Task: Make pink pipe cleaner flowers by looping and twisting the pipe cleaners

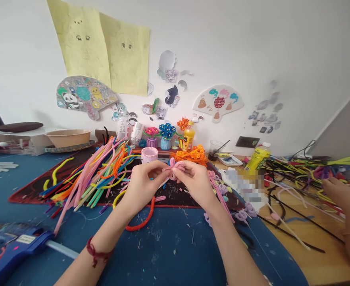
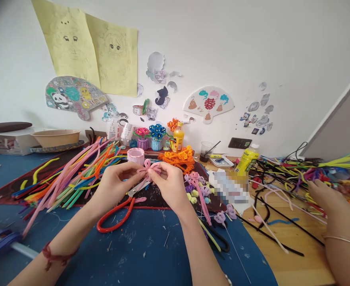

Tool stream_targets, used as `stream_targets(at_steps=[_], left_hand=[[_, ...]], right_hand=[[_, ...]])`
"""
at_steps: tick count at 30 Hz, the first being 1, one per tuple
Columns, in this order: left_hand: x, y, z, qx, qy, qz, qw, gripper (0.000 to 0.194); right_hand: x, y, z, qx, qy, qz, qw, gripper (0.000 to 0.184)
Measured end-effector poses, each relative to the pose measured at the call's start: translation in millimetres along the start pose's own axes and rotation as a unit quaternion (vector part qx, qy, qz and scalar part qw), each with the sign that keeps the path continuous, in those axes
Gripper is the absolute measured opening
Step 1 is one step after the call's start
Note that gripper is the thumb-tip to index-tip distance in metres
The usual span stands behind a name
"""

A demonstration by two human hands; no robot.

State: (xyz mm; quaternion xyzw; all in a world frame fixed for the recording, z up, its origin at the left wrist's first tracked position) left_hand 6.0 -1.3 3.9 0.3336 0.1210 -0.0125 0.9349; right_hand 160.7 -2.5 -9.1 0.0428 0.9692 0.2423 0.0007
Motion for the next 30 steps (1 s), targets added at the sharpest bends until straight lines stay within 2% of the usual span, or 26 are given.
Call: stream_targets(at_steps=[1,2,4,6,7,8,10,12,14,16,19,21,23,26,28,30], left_hand=[[-2.1,-0.2,1.1,0.079,0.064,-0.001,0.995,0.016],[-4.2,-0.9,2.3,0.163,0.129,-0.008,0.978,0.018],[-7.5,-3.7,4.0,0.316,0.248,-0.04,0.915,0.023],[-10.0,-5.9,3.7,0.394,0.325,-0.063,0.857,0.027],[-10.8,-6.1,3.5,0.404,0.339,-0.061,0.847,0.027],[-11.2,-5.7,3.5,0.395,0.336,-0.049,0.853,0.027],[-10.5,-3.3,3.7,0.324,0.287,-0.005,0.901,0.024],[-7.7,-0.1,2.6,0.177,0.21,0.028,0.961,0.02],[-2.2,0.8,0.9,0.015,0.082,0.014,0.996,0.029],[3.4,-0.3,-0.8,-0.114,-0.08,-0.001,0.99,0.035],[9.3,-3.5,-6.1,-0.248,-0.297,-0.002,0.922,0.026],[11.5,-5.3,-9.7,-0.297,-0.373,0.002,0.879,0.022],[12.0,-6.3,-10.0,-0.306,-0.388,0.01,0.869,0.022],[10.0,-6.2,-3.9,-0.254,-0.32,0.024,0.912,0.02],[6.6,-5.2,1.3,-0.172,-0.231,0.034,0.957,0.017],[1.7,-4.0,5.2,-0.038,-0.096,0.039,0.994,0.011]], right_hand=[[0.7,0.0,-1.2,0.01,0.01,-0.003,1.0,0.02],[1.7,0.0,-2.3,0.019,0.02,-0.005,1.0,0.022],[4.3,-0.3,-3.8,0.036,0.042,-0.009,0.998,0.025],[6.7,-0.4,-4.2,0.047,0.062,-0.012,0.997,0.027],[7.3,-0.4,-4.0,0.049,0.066,-0.011,0.997,0.026],[7.2,-0.2,-3.7,0.045,0.066,-0.007,0.997,0.025],[5.5,0.2,-3.3,0.022,0.053,0.015,0.998,0.021],[2.7,0.1,-3.7,-0.018,0.034,0.049,0.998,0.017],[0.7,-1.1,-5.2,-0.069,0.006,0.078,0.995,0.013],[0.3,-3.1,-7.4,-0.119,-0.032,0.093,0.988,0.009],[1.8,-6.5,-10.4,-0.176,-0.094,0.094,0.975,0.007],[3.0,-8.1,-11.4,-0.202,-0.125,0.085,0.968,0.009],[3.4,-8.8,-11.5,-0.214,-0.143,0.078,0.963,0.01],[2.9,-7.8,-10.2,-0.186,-0.131,0.073,0.971,0.009],[2.6,-6.2,-8.6,-0.131,-0.084,0.06,0.986,0.01],[2.9,-4.5,-7.2,-0.063,-0.024,0.041,0.997,0.015]])
Point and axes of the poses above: each hand's wrist, its own y-axis towards the middle knuckle, its own x-axis out of the palm, z = x × y, the point moved 2 cm from there along y, towards the middle knuckle, and after that the axes turned 10 degrees about z, right-handed, at the moved point
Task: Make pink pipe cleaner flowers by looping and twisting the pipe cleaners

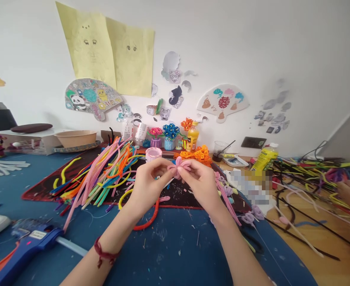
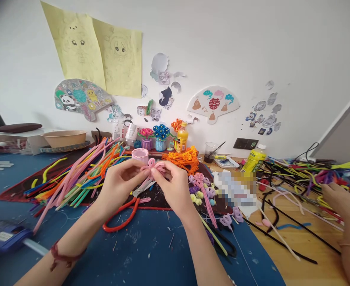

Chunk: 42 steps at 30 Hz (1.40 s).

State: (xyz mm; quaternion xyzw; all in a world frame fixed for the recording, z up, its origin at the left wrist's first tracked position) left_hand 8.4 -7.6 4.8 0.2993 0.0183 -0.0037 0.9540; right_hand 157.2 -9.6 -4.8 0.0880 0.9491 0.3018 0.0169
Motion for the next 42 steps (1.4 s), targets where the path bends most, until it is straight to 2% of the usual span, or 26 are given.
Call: stream_targets(at_steps=[1,2,4,6,8,10,12,15,17,18,20,23,25,27,29,32,35,38,39,40,42], left_hand=[[-2.0,0.3,1.8,0.085,0.073,-0.01,0.994,0.01],[-3.8,0.2,3.1,0.172,0.149,-0.023,0.974,0.013],[-6.7,-1.1,4.6,0.327,0.264,-0.06,0.905,0.022],[-8.0,-2.4,5.8,0.426,0.363,-0.103,0.822,0.028],[-7.9,-3.6,8.8,0.489,0.43,-0.136,0.747,0.03],[-6.9,-4.9,13.2,0.534,0.456,-0.14,0.698,0.03],[-5.5,-6.7,16.4,0.575,0.454,-0.128,0.668,0.03],[-4.4,-10.5,15.6,0.625,0.432,-0.116,0.64,0.031],[-4.9,-11.4,11.8,0.62,0.427,-0.112,0.649,0.028],[-5.4,-10.8,9.4,0.597,0.426,-0.107,0.671,0.026],[-7.3,-7.0,4.6,0.515,0.414,-0.074,0.747,0.024],[-11.2,1.3,-0.5,0.337,0.344,0.036,0.875,0.021],[-11.5,5.8,-2.9,0.206,0.288,0.069,0.933,0.018],[-8.9,8.1,-3.8,0.093,0.224,0.043,0.969,0.024],[-5.2,8.1,-2.8,0.028,0.157,0.0,0.987,0.028],[-1.8,6.1,-1.4,0.012,0.098,-0.039,0.994,0.024],[-1.5,3.3,-1.4,0.09,0.162,-0.041,0.982,0.018],[-0.8,-0.2,-0.3,0.223,0.261,-0.049,0.938,0.017],[-0.7,-0.9,-0.1,0.247,0.274,-0.053,0.928,0.017],[-1.1,-0.9,0.0,0.251,0.274,-0.055,0.927,0.017],[-3.5,1.6,-0.8,0.2,0.248,-0.046,0.947,0.017]], right_hand=[[0.5,0.6,0.6,0.033,0.026,-0.011,0.999,0.018],[1.0,1.0,1.1,0.062,0.047,-0.021,0.997,0.02],[1.8,1.7,1.8,0.103,0.079,-0.04,0.991,0.024],[1.9,2.0,3.1,0.134,0.106,-0.056,0.984,0.025],[1.3,1.9,5.3,0.165,0.133,-0.075,0.974,0.024],[0.2,1.6,8.3,0.206,0.164,-0.099,0.96,0.024],[-1.3,1.3,12.0,0.263,0.198,-0.11,0.938,0.024],[-3.1,1.7,16.4,0.337,0.247,-0.096,0.903,0.025],[-3.1,2.5,16.4,0.344,0.259,-0.098,0.897,0.025],[-2.9,3.1,15.3,0.332,0.256,-0.102,0.902,0.025],[-2.9,4.3,11.4,0.288,0.236,-0.098,0.923,0.022],[-3.5,5.4,4.5,0.213,0.188,-0.056,0.957,0.021],[-3.1,5.5,1.9,0.185,0.163,-0.032,0.969,0.022],[-1.8,5.5,1.1,0.164,0.154,-0.023,0.974,0.022],[-0.1,5.5,1.7,0.149,0.146,-0.024,0.978,0.022],[1.7,5.2,4.0,0.146,0.133,-0.034,0.98,0.023],[1.5,4.8,7.1,0.161,0.13,-0.062,0.976,0.023],[-0.8,4.5,11.0,0.207,0.136,-0.096,0.964,0.025],[-1.7,4.5,11.8,0.22,0.139,-0.106,0.96,0.026],[-2.7,4.6,12.1,0.227,0.143,-0.113,0.957,0.026],[-4.4,5.3,11.1,0.219,0.154,-0.112,0.957,0.025]])
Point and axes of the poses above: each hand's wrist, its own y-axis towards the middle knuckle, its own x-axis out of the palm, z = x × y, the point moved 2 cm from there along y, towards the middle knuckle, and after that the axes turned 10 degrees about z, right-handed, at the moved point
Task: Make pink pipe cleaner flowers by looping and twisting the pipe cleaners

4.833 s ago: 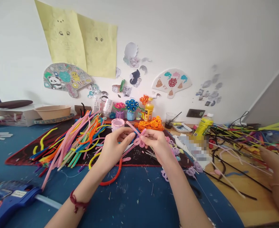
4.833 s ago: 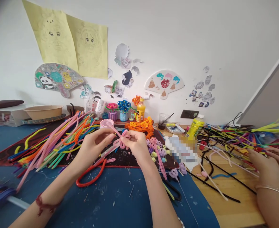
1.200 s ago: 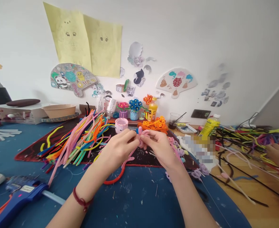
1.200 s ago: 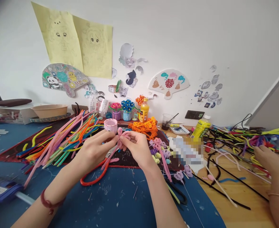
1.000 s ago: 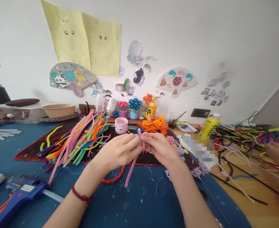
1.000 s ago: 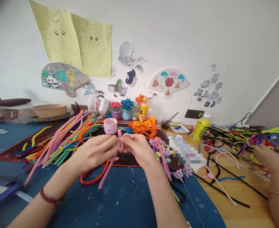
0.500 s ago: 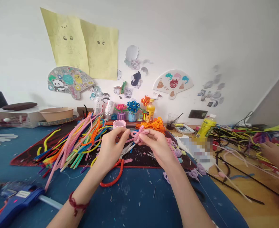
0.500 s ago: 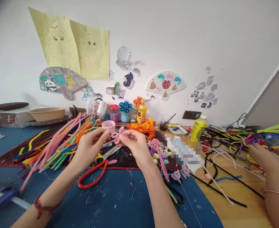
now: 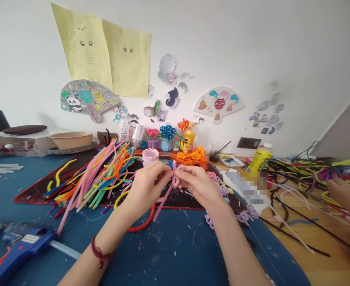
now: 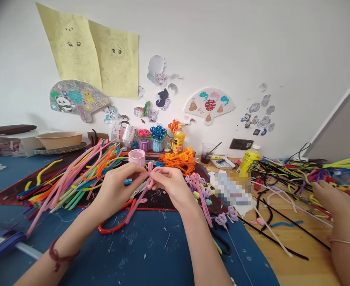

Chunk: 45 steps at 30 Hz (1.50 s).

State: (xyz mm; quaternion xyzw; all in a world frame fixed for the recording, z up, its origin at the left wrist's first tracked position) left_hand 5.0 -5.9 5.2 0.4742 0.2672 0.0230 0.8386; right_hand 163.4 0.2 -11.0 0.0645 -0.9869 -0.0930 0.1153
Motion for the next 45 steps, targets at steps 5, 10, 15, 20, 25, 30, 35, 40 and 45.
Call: stream_targets(at_steps=[5,10,15,20,25,30,35,40,45], left_hand=[[-3.7,5.4,-7.6,-0.153,-0.083,-0.017,0.985,0.032],[1.6,3.8,-1.7,-0.138,-0.12,-0.091,0.979,0.023],[1.9,1.5,0.1,-0.14,-0.101,-0.02,0.985,0.016],[-0.6,-0.1,0.8,-0.083,-0.043,0.036,0.995,0.011],[-0.1,-2.4,2.8,-0.016,-0.015,0.07,0.997,0.008],[2.7,-6.2,2.8,0.073,0.041,0.087,0.993,0.008],[7.7,-10.5,7.0,0.179,0.124,0.045,0.975,0.017],[9.7,-11.5,4.6,0.177,0.142,0.04,0.973,0.018],[9.9,-11.3,0.1,0.151,0.085,0.047,0.984,0.017]], right_hand=[[-1.5,0.4,-3.0,-0.039,0.016,0.031,0.999,0.024],[-4.9,1.6,-3.4,-0.059,0.045,0.034,0.997,0.031],[-9.2,2.6,-3.9,-0.105,0.022,0.061,0.992,0.03],[-0.6,2.6,-0.8,-0.18,-0.107,0.064,0.976,0.021],[6.0,-0.9,-4.8,-0.255,-0.141,0.098,0.952,0.011],[6.4,-2.1,-6.2,-0.249,-0.142,0.11,0.952,0.014],[7.1,-2.3,-3.4,-0.223,-0.121,0.14,0.957,0.013],[8.5,-3.0,-4.2,-0.194,-0.068,0.155,0.966,0.019],[12.1,-4.6,-6.1,-0.169,0.005,0.153,0.974,0.019]])
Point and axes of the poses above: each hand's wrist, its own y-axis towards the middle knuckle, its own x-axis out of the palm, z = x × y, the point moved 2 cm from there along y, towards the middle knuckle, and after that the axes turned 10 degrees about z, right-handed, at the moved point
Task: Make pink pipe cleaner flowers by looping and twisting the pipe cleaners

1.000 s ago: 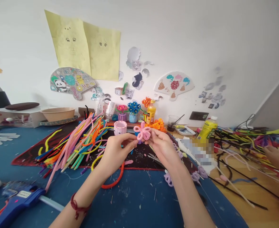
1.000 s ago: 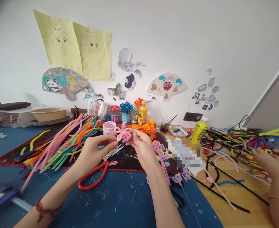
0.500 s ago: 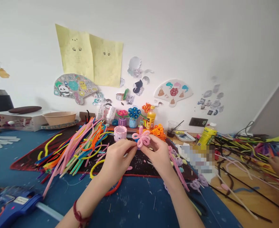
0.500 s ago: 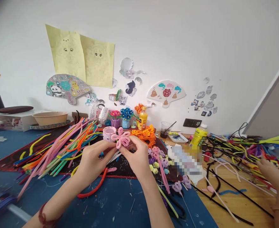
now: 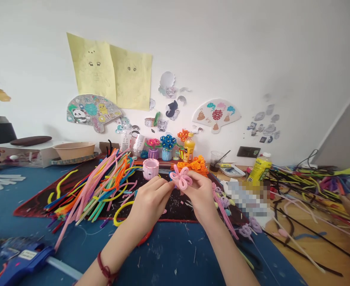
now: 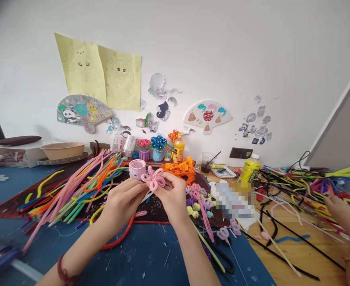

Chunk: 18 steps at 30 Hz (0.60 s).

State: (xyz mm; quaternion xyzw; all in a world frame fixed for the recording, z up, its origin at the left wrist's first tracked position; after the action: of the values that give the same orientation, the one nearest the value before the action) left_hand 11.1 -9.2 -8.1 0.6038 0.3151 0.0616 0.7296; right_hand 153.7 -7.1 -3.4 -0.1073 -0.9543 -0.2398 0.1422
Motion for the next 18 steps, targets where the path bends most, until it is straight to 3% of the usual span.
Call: stream_targets(at_steps=[4,7,10,12,14,16,18], left_hand=[[0.6,2.2,0.2,-0.123,-0.113,0.01,0.986,0.014],[2.5,4.5,-0.3,-0.261,-0.24,-0.003,0.935,0.016],[3.8,6.5,0.5,-0.328,-0.343,-0.038,0.879,0.023],[1.8,7.7,1.7,-0.312,-0.321,-0.059,0.892,0.025],[-3.8,9.2,2.9,-0.252,-0.209,-0.031,0.944,0.021],[-10.5,10.5,6.1,-0.148,-0.072,0.03,0.986,0.017],[-14.1,10.6,11.1,-0.034,0.021,0.068,0.997,0.02]], right_hand=[[1.6,-1.4,3.5,0.025,0.061,0.006,0.998,0.019],[0.7,-1.8,6.8,0.016,0.063,0.001,0.998,0.018],[-1.6,-1.9,5.1,-0.026,0.029,0.0,0.999,0.013],[-2.6,-2.1,0.9,-0.069,-0.001,-0.004,0.998,0.011],[-3.1,-2.1,-3.2,-0.095,-0.022,-0.008,0.995,0.01],[-3.5,-1.6,-5.1,-0.088,-0.036,-0.011,0.995,0.011],[-3.7,-0.8,-4.4,-0.063,-0.054,-0.017,0.996,0.012]])
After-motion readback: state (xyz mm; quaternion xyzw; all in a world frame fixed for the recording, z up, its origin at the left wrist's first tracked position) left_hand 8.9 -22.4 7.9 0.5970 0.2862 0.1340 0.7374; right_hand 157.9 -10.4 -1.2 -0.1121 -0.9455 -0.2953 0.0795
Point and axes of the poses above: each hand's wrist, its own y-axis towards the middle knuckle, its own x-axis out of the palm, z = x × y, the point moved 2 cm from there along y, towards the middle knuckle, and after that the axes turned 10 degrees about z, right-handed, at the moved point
